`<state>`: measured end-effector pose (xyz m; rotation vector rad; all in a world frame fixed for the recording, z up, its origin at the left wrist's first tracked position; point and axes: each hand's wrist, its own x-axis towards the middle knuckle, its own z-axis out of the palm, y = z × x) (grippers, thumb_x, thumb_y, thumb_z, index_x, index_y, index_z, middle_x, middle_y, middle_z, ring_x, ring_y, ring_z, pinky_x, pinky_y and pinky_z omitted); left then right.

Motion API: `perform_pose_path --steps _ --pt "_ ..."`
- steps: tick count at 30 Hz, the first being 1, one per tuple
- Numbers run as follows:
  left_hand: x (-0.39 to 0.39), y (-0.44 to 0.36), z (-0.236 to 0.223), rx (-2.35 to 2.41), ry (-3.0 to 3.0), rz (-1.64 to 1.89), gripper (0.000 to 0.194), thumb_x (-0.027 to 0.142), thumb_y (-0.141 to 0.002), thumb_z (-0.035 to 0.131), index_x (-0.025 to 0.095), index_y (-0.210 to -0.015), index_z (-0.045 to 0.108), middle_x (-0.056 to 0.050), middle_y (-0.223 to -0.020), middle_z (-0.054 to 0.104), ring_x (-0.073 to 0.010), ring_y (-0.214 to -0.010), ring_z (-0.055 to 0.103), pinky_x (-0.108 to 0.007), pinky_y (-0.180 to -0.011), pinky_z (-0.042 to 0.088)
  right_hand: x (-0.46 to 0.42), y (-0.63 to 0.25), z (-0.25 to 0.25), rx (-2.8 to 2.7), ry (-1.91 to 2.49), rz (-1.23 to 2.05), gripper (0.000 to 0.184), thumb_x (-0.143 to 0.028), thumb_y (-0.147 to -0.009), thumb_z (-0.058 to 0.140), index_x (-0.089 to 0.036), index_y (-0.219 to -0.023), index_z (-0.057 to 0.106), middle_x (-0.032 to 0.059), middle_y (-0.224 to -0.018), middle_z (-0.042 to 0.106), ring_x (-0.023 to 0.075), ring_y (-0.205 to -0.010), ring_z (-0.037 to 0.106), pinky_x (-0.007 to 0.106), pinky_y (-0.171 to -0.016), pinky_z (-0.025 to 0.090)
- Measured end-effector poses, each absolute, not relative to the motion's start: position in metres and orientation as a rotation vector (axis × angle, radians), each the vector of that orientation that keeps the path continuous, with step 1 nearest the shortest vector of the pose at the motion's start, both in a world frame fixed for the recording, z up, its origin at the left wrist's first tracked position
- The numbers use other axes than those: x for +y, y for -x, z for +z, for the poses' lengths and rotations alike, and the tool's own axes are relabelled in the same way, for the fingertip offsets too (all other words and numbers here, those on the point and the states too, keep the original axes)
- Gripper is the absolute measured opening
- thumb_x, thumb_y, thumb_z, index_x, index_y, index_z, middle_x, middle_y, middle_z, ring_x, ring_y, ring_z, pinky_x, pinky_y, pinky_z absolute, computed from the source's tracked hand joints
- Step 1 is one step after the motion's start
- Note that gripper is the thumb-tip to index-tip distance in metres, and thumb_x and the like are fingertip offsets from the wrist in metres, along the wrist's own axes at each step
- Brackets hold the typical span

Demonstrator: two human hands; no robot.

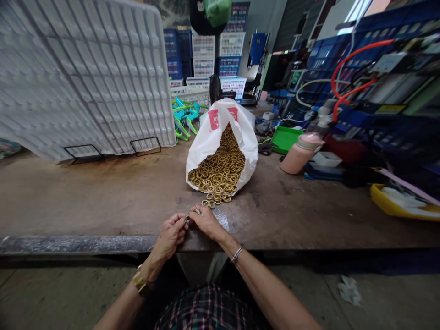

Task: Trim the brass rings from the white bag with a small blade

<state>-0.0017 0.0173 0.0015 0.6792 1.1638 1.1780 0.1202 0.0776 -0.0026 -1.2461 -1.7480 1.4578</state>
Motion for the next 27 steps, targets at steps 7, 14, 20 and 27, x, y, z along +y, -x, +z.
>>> perform_pose_path --steps 7,14,20,27 --pt "0.017 0.001 0.006 1.191 -0.672 1.128 0.035 0.047 -0.064 0.064 0.017 -0.071 0.047 0.008 -0.054 0.045 0.0006 -0.032 0.022 -0.015 -0.032 0.012 0.077 -0.119 -0.006 -1.711 1.221 1.464 0.015 -0.025 -0.074 0.044 -0.017 -0.064 0.052 -0.0063 -0.05 0.045 0.007 -0.046 0.036 0.019 -0.047 0.029" --pt "0.016 0.008 0.003 1.075 -0.656 1.127 0.035 0.046 -0.066 0.065 0.016 -0.074 0.048 0.007 -0.057 0.047 0.0009 -0.033 0.023 -0.014 -0.032 0.013 0.075 -0.119 -0.003 -1.725 1.185 1.461 0.019 -0.023 -0.076 0.043 -0.016 -0.06 0.05 -0.0048 -0.052 0.049 0.0074 -0.049 0.039 0.019 -0.05 0.031" --pt "0.015 0.011 0.002 1.019 -0.632 1.153 0.035 0.045 -0.067 0.066 0.016 -0.073 0.048 0.007 -0.059 0.048 0.0013 -0.035 0.023 -0.013 -0.032 0.014 0.073 -0.117 0.001 -1.762 1.164 1.38 0.021 -0.022 -0.077 0.042 -0.016 -0.059 0.051 -0.0042 -0.054 0.049 0.0083 -0.053 0.042 0.019 -0.055 0.034" --pt "0.012 0.013 0.001 0.992 -0.606 1.208 0.035 0.044 -0.067 0.067 0.018 -0.073 0.044 0.007 -0.058 0.047 0.0007 -0.035 0.022 -0.013 -0.033 0.014 0.071 -0.117 0.0 -2.049 1.294 1.031 0.018 -0.016 -0.079 0.039 -0.016 -0.075 0.056 0.0012 -0.065 0.059 0.0115 -0.061 0.052 0.021 -0.059 0.034"
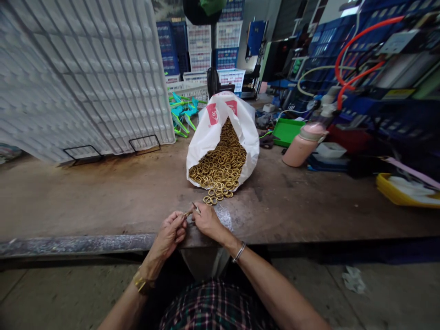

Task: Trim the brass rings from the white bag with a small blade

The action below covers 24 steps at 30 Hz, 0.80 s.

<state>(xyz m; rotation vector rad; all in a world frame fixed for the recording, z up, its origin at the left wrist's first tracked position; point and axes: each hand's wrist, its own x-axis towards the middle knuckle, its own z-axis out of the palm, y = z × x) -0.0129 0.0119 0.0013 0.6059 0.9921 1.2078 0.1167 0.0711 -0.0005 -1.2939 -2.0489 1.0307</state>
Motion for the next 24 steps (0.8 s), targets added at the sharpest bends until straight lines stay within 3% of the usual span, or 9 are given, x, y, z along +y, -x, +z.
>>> perform_pose_path --steps 7,24 --pt "0.011 0.009 0.0 1.053 -0.624 1.24 0.037 0.046 -0.067 0.067 0.018 -0.075 0.044 0.008 -0.058 0.047 0.0003 -0.035 0.024 -0.014 -0.034 0.015 0.06 -0.119 -0.004 -2.565 1.422 0.545 0.023 -0.016 -0.077 0.042 -0.018 -0.095 0.057 0.0057 -0.079 0.065 0.0163 -0.07 0.057 0.025 -0.057 0.027" --pt "0.005 0.01 -0.005 1.008 -0.71 1.231 0.033 0.044 -0.071 0.064 0.018 -0.071 0.044 0.008 -0.052 0.043 -0.0007 -0.036 0.025 -0.014 -0.034 0.018 0.065 -0.123 0.005 -2.615 1.597 0.476 0.026 -0.011 -0.077 0.04 -0.014 -0.099 0.054 0.011 -0.083 0.065 0.0186 -0.073 0.06 0.026 -0.06 0.031"
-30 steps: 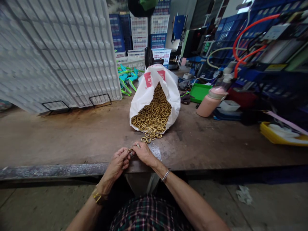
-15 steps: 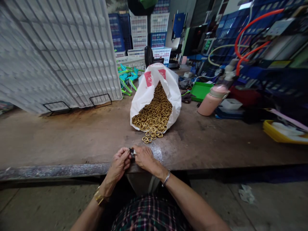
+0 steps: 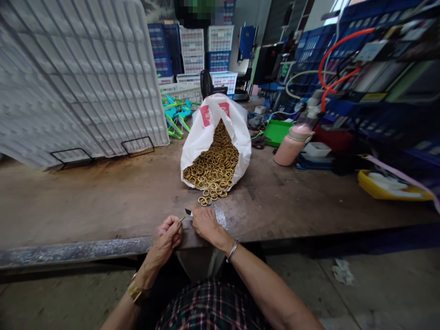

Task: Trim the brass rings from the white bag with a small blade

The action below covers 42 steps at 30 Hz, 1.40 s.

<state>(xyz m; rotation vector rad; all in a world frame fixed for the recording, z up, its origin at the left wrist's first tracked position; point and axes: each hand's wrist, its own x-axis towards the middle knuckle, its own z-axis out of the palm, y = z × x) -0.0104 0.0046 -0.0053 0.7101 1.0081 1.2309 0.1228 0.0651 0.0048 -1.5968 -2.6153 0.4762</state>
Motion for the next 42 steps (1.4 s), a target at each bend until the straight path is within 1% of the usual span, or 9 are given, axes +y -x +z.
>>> perform_pose_path --steps 10,14,17,19,23,27,32,38,42 --pt "0.014 0.025 -0.002 0.787 -0.316 1.291 0.026 0.031 -0.067 0.069 0.012 -0.072 0.052 -0.002 -0.068 0.06 0.0007 -0.039 0.027 -0.011 -0.033 0.02 0.089 -0.136 0.0 -2.302 1.843 0.227 0.021 -0.024 -0.086 0.04 -0.019 -0.104 0.049 0.0086 -0.099 0.06 0.019 -0.082 0.057 0.028 -0.066 0.035" --pt "0.016 0.028 -0.004 0.734 -0.281 1.286 0.018 0.026 -0.068 0.067 0.013 -0.074 0.056 0.0 -0.065 0.058 0.0 -0.038 0.028 -0.011 -0.032 0.021 0.093 -0.136 -0.003 -2.263 1.845 0.222 0.02 -0.026 -0.086 0.043 -0.02 -0.103 0.051 0.0076 -0.1 0.059 0.019 -0.082 0.057 0.028 -0.065 0.036" --pt "0.018 0.029 -0.003 0.711 -0.227 1.273 0.024 0.021 -0.065 0.069 0.014 -0.086 0.059 0.002 -0.062 0.055 -0.0005 -0.037 0.03 -0.012 -0.032 0.023 0.093 -0.137 -0.003 -2.2 1.833 0.238 0.019 -0.024 -0.084 0.047 -0.02 -0.102 0.052 0.0065 -0.1 0.058 0.0182 -0.083 0.056 0.027 -0.065 0.035" --pt "0.019 0.029 -0.002 0.718 -0.17 1.265 0.025 0.019 -0.063 0.07 0.013 -0.085 0.06 0.002 -0.061 0.055 -0.0014 -0.039 0.036 -0.012 -0.032 0.024 0.092 -0.139 -0.005 -2.163 1.791 0.24 0.018 -0.023 -0.083 0.048 -0.021 -0.1 0.053 0.0052 -0.099 0.058 0.0175 -0.083 0.056 0.026 -0.064 0.035" --pt "0.022 0.026 -0.001 0.792 -0.088 1.282 0.017 0.019 -0.061 0.071 0.012 -0.067 0.056 -0.003 -0.066 0.06 -0.0077 -0.052 0.053 -0.012 -0.034 0.028 0.091 -0.143 -0.015 -2.087 1.616 0.251 0.015 -0.02 -0.081 0.049 -0.021 -0.095 0.056 0.0038 -0.092 0.058 0.0163 -0.08 0.054 0.025 -0.064 0.036" --pt "0.026 0.017 0.0 0.926 -0.156 1.304 0.022 0.02 -0.06 0.074 0.013 -0.065 0.053 -0.004 -0.067 0.063 -0.0118 -0.058 0.061 -0.013 -0.035 0.03 0.088 -0.14 -0.021 -2.015 1.347 0.358 0.01 -0.02 -0.081 0.05 -0.019 -0.087 0.058 0.0035 -0.084 0.058 0.0153 -0.077 0.053 0.024 -0.069 0.038" --pt "0.027 0.005 0.003 1.03 -0.348 1.292 0.034 0.029 -0.057 0.077 0.015 -0.079 0.055 0.001 -0.065 0.06 -0.0091 -0.052 0.058 -0.013 -0.033 0.026 0.074 -0.13 -0.012 -2.067 1.155 0.486 0.01 -0.02 -0.082 0.048 -0.019 -0.084 0.058 0.0024 -0.078 0.057 0.0137 -0.073 0.052 0.023 -0.068 0.039" --pt "0.022 -0.001 0.001 1.075 -0.499 1.286 0.038 0.041 -0.058 0.074 0.016 -0.076 0.053 0.008 -0.05 0.047 -0.0029 -0.038 0.038 -0.013 -0.033 0.023 0.066 -0.125 -0.002 -2.094 1.126 0.621 0.011 -0.021 -0.081 0.048 -0.018 -0.083 0.059 0.0032 -0.079 0.058 0.0139 -0.074 0.052 0.023 -0.068 0.038" --pt "0.019 -0.002 -0.004 1.162 -0.581 1.322 0.036 0.044 -0.064 0.069 0.016 -0.079 0.052 0.008 -0.049 0.044 -0.0025 -0.038 0.034 -0.013 -0.034 0.022 0.068 -0.122 0.001 -1.993 1.163 0.897 0.016 -0.026 -0.083 0.045 -0.017 -0.081 0.058 -0.0011 -0.068 0.056 0.0111 -0.063 0.049 0.021 -0.06 0.036"
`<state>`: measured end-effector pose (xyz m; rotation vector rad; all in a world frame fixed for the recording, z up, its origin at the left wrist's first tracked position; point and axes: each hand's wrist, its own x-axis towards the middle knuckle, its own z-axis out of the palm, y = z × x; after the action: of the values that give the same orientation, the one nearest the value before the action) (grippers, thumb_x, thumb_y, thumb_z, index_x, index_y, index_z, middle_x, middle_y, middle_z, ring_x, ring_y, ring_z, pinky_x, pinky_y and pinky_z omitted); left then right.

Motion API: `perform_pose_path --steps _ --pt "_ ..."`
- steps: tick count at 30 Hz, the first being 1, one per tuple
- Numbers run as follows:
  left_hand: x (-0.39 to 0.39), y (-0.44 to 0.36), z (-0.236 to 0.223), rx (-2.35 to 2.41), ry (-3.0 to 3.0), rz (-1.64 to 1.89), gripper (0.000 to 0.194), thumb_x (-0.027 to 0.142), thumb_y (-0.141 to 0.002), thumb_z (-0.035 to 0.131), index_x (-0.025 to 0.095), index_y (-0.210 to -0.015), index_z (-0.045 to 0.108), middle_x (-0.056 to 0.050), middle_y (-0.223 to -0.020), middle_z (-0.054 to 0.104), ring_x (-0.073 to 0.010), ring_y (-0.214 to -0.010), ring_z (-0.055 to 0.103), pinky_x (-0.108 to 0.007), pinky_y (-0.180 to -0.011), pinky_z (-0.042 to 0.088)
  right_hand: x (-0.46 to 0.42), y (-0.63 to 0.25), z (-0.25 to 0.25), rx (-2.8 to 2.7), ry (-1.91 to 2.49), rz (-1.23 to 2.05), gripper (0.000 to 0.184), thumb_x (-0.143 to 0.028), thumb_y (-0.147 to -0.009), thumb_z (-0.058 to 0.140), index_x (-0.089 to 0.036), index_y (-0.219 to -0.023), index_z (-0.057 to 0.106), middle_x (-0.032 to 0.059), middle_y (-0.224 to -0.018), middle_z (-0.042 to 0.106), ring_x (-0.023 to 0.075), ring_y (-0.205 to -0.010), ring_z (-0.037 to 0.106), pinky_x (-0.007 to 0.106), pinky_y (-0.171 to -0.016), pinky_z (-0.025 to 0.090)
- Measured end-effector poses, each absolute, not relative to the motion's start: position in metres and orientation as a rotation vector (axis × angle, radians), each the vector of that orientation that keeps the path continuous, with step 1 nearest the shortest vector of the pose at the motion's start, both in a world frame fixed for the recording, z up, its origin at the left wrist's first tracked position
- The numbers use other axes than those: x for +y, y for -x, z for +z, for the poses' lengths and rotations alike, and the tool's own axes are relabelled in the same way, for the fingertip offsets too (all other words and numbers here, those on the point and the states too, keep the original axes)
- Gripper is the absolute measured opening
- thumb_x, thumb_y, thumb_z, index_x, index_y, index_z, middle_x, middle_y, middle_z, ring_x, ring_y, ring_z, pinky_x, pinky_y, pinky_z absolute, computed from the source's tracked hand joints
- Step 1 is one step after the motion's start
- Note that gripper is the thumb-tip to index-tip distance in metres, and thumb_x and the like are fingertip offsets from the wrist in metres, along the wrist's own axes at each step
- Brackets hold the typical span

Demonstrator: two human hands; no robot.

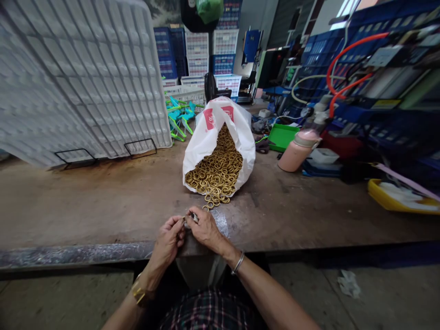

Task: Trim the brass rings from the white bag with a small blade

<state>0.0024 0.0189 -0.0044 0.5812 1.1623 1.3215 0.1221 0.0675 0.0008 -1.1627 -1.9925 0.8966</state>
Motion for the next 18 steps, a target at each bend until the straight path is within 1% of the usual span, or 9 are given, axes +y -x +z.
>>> perform_pose_path --steps 3,6,8,12,18 --pt "0.0168 -0.0048 -0.0056 1.267 -0.703 1.297 0.034 0.046 -0.07 0.064 0.015 -0.08 0.054 0.008 -0.05 0.043 -0.0026 -0.038 0.033 -0.013 -0.034 0.023 0.0686 -0.1211 0.0016 -1.916 1.206 1.031 0.023 -0.03 -0.083 0.043 -0.016 -0.071 0.057 -0.0035 -0.06 0.051 0.0094 -0.057 0.044 0.02 -0.055 0.033" --pt "0.0155 -0.0063 -0.0039 1.303 -0.752 1.271 0.034 0.047 -0.07 0.062 0.015 -0.08 0.055 0.007 -0.051 0.043 -0.0028 -0.038 0.034 -0.013 -0.034 0.023 0.0696 -0.121 0.0015 -1.831 1.241 1.14 0.026 -0.03 -0.082 0.043 -0.015 -0.065 0.056 -0.0045 -0.056 0.048 0.0089 -0.056 0.043 0.019 -0.055 0.033" --pt "0.0152 -0.0062 -0.0022 1.269 -0.732 1.236 0.035 0.048 -0.07 0.062 0.016 -0.081 0.054 0.007 -0.053 0.045 -0.0029 -0.038 0.035 -0.014 -0.034 0.023 0.0699 -0.1208 0.0014 -1.792 1.269 1.172 0.023 -0.03 -0.08 0.045 -0.015 -0.066 0.056 -0.0048 -0.056 0.048 0.0088 -0.056 0.043 0.02 -0.054 0.032" --pt "0.0151 -0.0042 -0.0001 1.187 -0.688 1.164 0.036 0.05 -0.069 0.062 0.017 -0.078 0.051 0.007 -0.055 0.047 -0.0028 -0.037 0.035 -0.014 -0.034 0.021 0.0687 -0.1199 0.0026 -1.823 1.26 1.124 0.017 -0.026 -0.077 0.048 -0.016 -0.066 0.056 -0.0052 -0.057 0.049 0.0089 -0.057 0.044 0.02 -0.056 0.033" --pt "0.0135 -0.0021 0.0015 1.137 -0.678 1.166 0.034 0.047 -0.068 0.063 0.017 -0.073 0.047 0.007 -0.057 0.047 -0.0025 -0.039 0.034 -0.014 -0.035 0.022 0.0674 -0.1198 0.0016 -1.833 1.181 1.158 0.018 -0.026 -0.079 0.045 -0.016 -0.069 0.056 -0.0044 -0.06 0.051 0.0093 -0.059 0.046 0.02 -0.059 0.035"
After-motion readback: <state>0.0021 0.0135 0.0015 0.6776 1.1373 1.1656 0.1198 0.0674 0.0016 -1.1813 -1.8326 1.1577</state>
